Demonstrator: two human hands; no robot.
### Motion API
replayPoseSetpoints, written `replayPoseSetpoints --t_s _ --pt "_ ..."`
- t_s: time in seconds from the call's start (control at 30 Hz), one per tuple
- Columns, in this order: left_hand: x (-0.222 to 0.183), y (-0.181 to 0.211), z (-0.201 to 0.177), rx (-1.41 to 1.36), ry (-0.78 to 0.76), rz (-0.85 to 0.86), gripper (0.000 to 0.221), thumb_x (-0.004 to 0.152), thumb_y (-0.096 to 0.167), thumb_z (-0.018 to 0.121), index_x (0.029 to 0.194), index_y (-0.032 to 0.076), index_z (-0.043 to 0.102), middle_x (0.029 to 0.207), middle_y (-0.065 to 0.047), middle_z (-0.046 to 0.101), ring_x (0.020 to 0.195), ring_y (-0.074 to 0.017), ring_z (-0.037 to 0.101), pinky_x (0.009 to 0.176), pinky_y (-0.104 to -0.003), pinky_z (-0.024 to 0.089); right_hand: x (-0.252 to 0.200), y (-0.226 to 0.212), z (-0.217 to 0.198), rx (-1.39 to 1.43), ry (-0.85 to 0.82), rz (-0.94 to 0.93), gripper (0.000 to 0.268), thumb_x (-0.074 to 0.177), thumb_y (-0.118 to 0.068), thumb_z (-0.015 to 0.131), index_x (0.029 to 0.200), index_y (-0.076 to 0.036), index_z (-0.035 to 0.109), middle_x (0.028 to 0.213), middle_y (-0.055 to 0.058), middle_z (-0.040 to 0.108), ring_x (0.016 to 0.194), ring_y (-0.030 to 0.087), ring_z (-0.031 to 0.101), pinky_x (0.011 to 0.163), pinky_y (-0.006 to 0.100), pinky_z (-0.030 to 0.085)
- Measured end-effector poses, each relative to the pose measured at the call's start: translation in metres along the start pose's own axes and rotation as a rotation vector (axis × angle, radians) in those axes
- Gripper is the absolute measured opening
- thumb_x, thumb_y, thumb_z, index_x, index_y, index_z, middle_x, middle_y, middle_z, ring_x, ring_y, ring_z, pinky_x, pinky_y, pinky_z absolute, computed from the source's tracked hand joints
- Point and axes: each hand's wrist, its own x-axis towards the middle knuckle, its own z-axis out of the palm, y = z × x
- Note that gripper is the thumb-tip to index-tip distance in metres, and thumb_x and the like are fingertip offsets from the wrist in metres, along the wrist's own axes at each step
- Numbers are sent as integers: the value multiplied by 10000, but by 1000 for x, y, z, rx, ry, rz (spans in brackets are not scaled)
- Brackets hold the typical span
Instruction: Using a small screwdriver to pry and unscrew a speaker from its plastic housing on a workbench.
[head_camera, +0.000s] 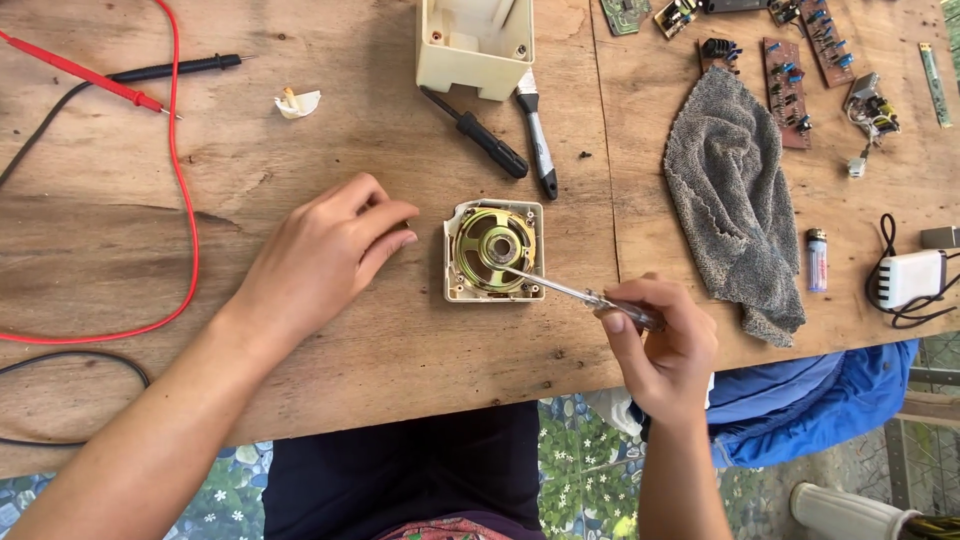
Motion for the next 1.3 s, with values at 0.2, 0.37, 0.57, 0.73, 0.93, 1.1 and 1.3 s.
replayPoseSetpoints --t_s 0.2,0.37,0.57,0.73,0.93,1.1,1.3 --pt "3 7 12 -1 45 -135 211 953 245 780 906 57 696 913 -95 613 755 -320 662 679 -473 544 -57 16 29 255 327 224 191 1003 -193 646 1107 -35 616 977 72 682 815 133 704 730 195 603" --pt "8 14 8 8 -24 -161 168 980 193 742 977 25 742 974 -125 662 831 -339 673 785 -487 537 -66 8 47 277 299 275 176 993 -188 647 1093 -44 639 1003 57 651 859 122 649 774 223 529" --pt "9 21 9 333 -82 -43 150 1049 191 650 1067 42 659 1047 -114 662 903 -310 705 669 -481 626 -46 -1 42 413 261 343 177 1008 -181 639 1123 -46 629 997 33 666 860 99 628 736 214 510" --pt "26 57 -4 -168 68 -5 38 1009 -23 695 1043 -38 688 899 -110 694 701 -180 629 673 -305 558 -29 -2 34 393 221 293 189 993 -171 671 1148 -69 638 1003 19 661 794 66 576 666 190 476" --pt "35 66 9 -627 142 -40 77 954 9 751 990 50 696 968 -45 674 866 -116 631 709 -202 520 -22 10 36 351 288 288 145 984 -147 674 1105 -68 677 991 18 678 852 90 600 773 219 477" --pt "19 58 29 -956 162 -109 97 902 -3 738 994 28 733 927 -74 725 781 -106 667 649 -232 556 -34 25 42 359 345 353 163 892 -51 757 1038 21 738 828 122 748 809 147 717 779 317 607" --pt "20 56 25 -901 176 -54 137 871 -36 740 985 39 738 827 -64 692 623 -106 608 540 -249 542 -35 30 42 321 310 289 126 869 -42 763 966 35 739 776 127 711 749 128 663 716 290 594"
